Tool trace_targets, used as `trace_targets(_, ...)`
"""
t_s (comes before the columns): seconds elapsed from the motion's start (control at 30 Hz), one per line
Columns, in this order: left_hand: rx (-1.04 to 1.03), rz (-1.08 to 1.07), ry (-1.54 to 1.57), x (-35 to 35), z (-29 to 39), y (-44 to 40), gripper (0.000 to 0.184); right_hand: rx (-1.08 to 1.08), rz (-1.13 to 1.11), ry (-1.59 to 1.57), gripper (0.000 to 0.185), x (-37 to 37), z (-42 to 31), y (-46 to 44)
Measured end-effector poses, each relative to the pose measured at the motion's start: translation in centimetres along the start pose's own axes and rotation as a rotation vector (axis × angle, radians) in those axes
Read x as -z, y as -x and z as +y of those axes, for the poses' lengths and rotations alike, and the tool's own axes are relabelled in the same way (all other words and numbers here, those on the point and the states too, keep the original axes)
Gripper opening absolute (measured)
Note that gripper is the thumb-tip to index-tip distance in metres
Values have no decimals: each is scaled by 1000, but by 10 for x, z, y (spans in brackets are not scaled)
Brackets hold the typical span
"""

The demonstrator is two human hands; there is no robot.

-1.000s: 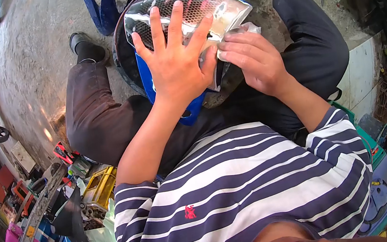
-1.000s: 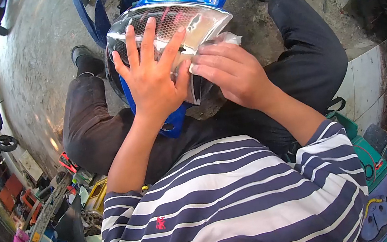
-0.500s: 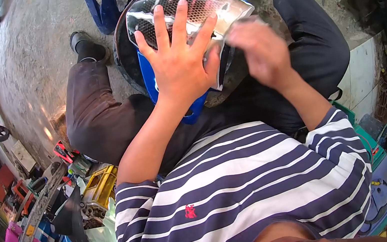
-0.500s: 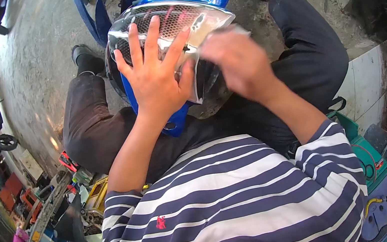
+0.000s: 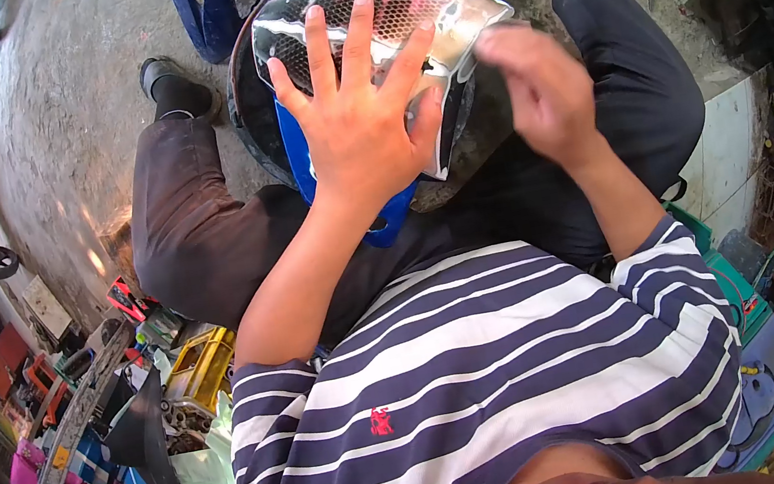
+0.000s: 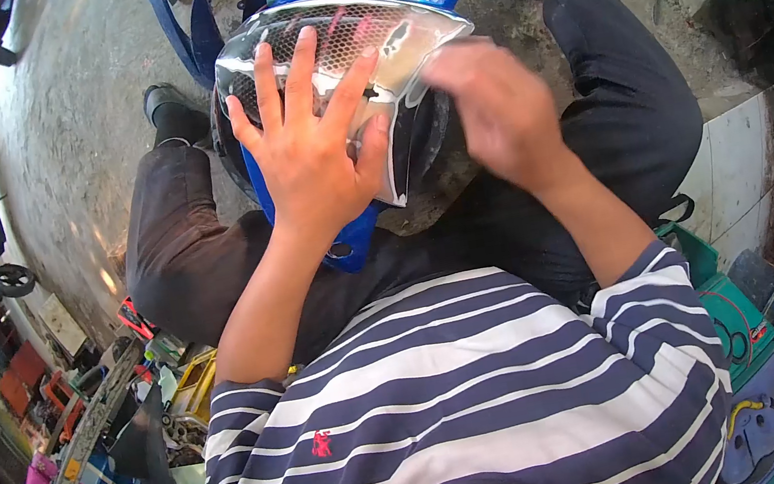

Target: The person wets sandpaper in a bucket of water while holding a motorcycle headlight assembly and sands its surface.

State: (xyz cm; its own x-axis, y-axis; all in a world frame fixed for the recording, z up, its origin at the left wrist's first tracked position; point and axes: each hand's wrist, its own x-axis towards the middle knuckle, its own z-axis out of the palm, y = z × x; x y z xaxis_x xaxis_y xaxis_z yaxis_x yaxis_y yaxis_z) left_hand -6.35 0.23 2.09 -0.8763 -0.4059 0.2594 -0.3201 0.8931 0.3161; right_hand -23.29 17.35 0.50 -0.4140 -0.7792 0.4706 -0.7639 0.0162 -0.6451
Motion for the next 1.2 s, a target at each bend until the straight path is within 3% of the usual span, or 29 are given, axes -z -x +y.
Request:
trace_targets(0.1, -15, 2, -20, -3, -1, 2, 55, 177, -145, -18, 38, 0, -25, 1)
trace_targets(0.17, -10, -3, -6, -2, 1, 0, 56, 146, -47, -29, 36, 0, -8, -3)
trace_targets(0.23, -4, -9, -8, 0, 0, 2, 56, -66, 13, -5, 34, 5, 5, -3)
trace_targets(0.33, -10, -5, -12, -3, -2, 1, 57, 152, -111, 4, 36, 2, -20, 0)
trace_targets(0.43, -12, -7, -17, -2, -2, 1, 58, 135, -68, -56, 36, -3, -11, 3)
trace_targets(0.53, 1, -17, -14, 0, -1, 2, 57, -172, 49, -55, 40, 1, 5, -2)
trace_targets(0.67, -14, -15, -13, -2, 0, 2, 57, 134, -104, -29, 37, -2, -23, 1)
trace_targets(0.77, -16, -8, -19, -2, 0, 0, 57, -11, 23, 50, 40, 1, 1, -2)
trace_targets(0.8, -12, -4, -18, -1, 0, 1, 56, -164, 53, -14, 43, 2, 5, -2)
trace_targets(0.93, -10, -13, -16, -1, 2, 1, 54, 143, -80, -14, 42, -5, -25, 4)
trace_targets(1.03, -12, 4, -22, -3, -1, 1, 53, 121, 5, -30, 42, -7, -8, 2)
trace_targets(1.1, -5, 1, -14, -1, 1, 0, 53, -146, 85, -37, 40, -2, 4, -2)
trace_targets(1.2, -12, -10, -14, 0, 2, 1, 54, 70, -39, -20, 40, -5, -19, 3)
